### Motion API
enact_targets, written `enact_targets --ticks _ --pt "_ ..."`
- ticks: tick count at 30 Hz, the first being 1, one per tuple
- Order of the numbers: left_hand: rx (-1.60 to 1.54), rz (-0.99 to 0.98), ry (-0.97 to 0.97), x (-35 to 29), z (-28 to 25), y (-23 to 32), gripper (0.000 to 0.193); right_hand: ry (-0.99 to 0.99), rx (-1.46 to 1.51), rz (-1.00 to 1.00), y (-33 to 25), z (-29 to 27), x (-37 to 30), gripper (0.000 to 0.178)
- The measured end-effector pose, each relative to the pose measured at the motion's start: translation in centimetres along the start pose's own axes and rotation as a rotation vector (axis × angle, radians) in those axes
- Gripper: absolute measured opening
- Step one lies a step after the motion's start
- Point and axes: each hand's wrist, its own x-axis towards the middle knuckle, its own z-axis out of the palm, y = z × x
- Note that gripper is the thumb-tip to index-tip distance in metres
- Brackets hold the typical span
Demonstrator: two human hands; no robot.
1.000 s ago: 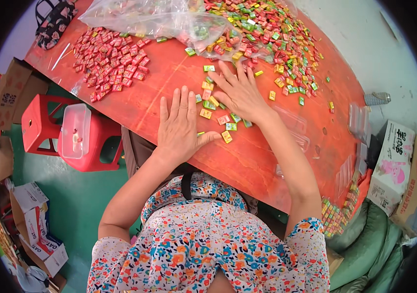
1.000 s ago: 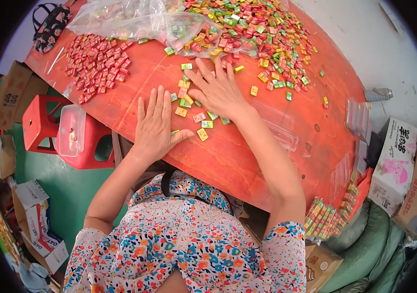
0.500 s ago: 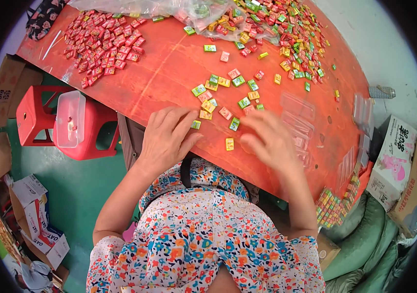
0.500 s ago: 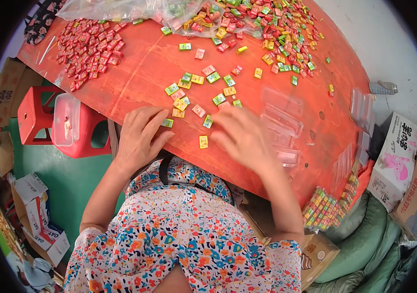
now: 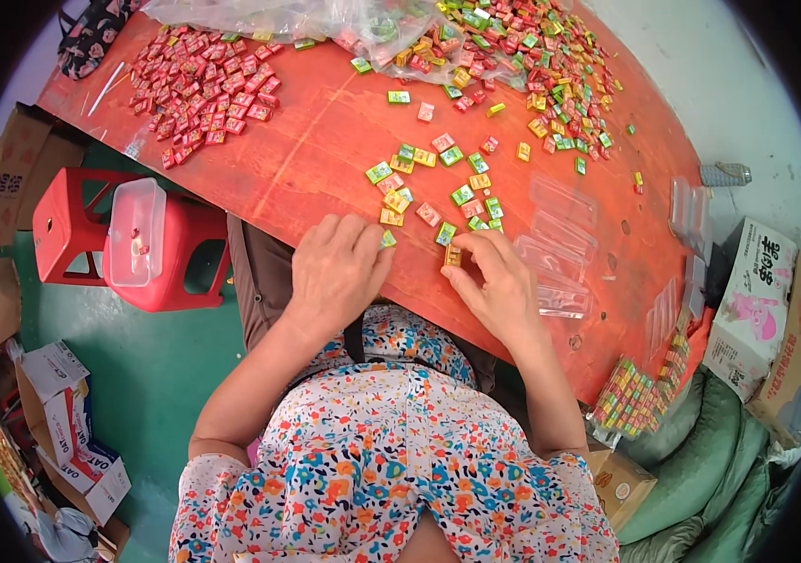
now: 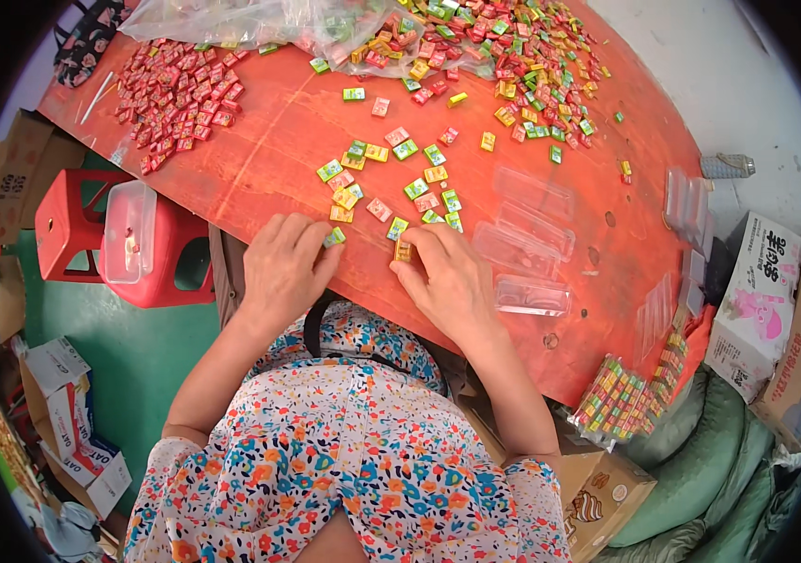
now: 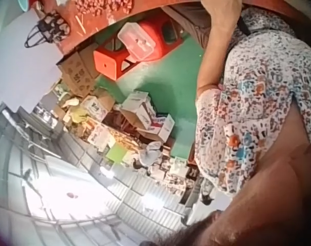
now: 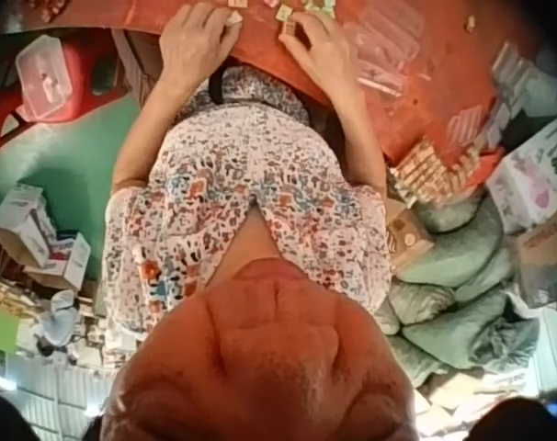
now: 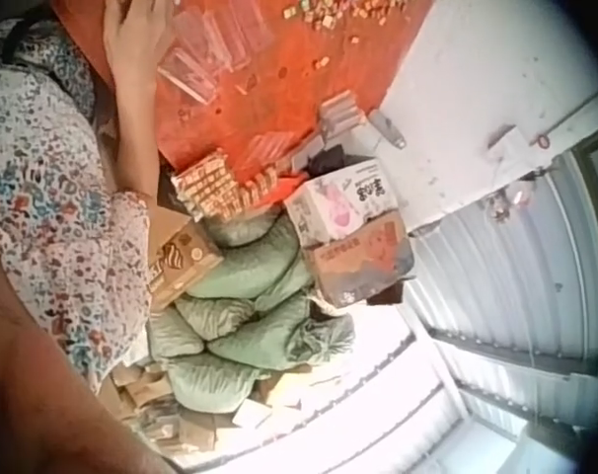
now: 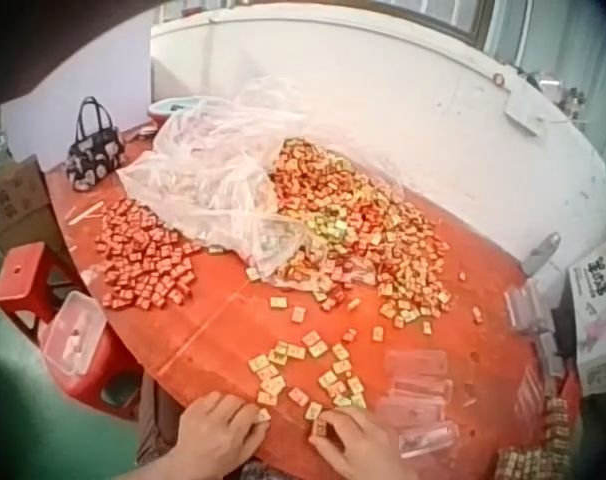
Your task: Manually sorting and packaging small colorful square items into plastic containers.
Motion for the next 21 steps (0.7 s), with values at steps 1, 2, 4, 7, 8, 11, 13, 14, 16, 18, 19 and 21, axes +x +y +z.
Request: enact_targets --ticks 1,2,4,7,8,11,13,14,16,18,19,21 --pt "0.005 -0.001 -0.006 0.0 0.2 0.4 0.021 -0.015 -0.030 -0.012 0.0 0.0 0.3 0.029" --pt "0.010 -0.002 -0.013 0.1 0.4 0.7 0.022 -0.030 -0.061 -0.023 0.0 0.0 0.6 0.028" --pt "0.012 -0.003 -0.016 0.3 0.8 1.1 0.024 -0.065 -0.081 0.003 -0.1 -0.1 0.8 0.032" --pt "0.011 0.022 -0.011 0.9 1.5 1.2 0.031 -0.038 -0.093 0.030 0.2 0.1 1.2 0.031" --pt "0.007 0.023 -0.016 1.0 1.7 1.2 0.032 -0.024 -0.090 0.015 0.1 0.2 1.5 0.028" --pt "-0.002 0.025 -0.014 1.0 2.1 1.0 0.034 -0.028 -0.059 0.010 0.4 0.2 2.5 0.025" --pt "-0.004 0.022 -0.012 1.1 2.2 0.6 0.034 -0.030 0.007 0.007 1.6 0.1 4.2 0.023" --pt "-0.007 0.031 -0.009 1.1 2.2 0.5 0.034 0.009 0.028 0.031 2.1 -0.4 5.8 0.024" --pt "-0.009 0.042 -0.005 1.1 2.2 0.4 0.034 0.110 -0.017 0.025 3.8 -0.9 9.2 0.025" --pt "-0.025 0.029 0.010 1.2 2.3 0.4 0.034 0.201 -0.134 -0.051 7.0 -0.7 12.7 0.025" --pt "-0.027 0.030 0.011 1.3 2.3 0.5 0.034 0.232 -0.187 -0.094 8.3 -0.6 14.2 0.026" --pt "-0.017 0.007 0.010 1.4 2.5 0.8 0.035 0.114 -0.224 -0.061 9.3 -0.3 16.1 0.028"
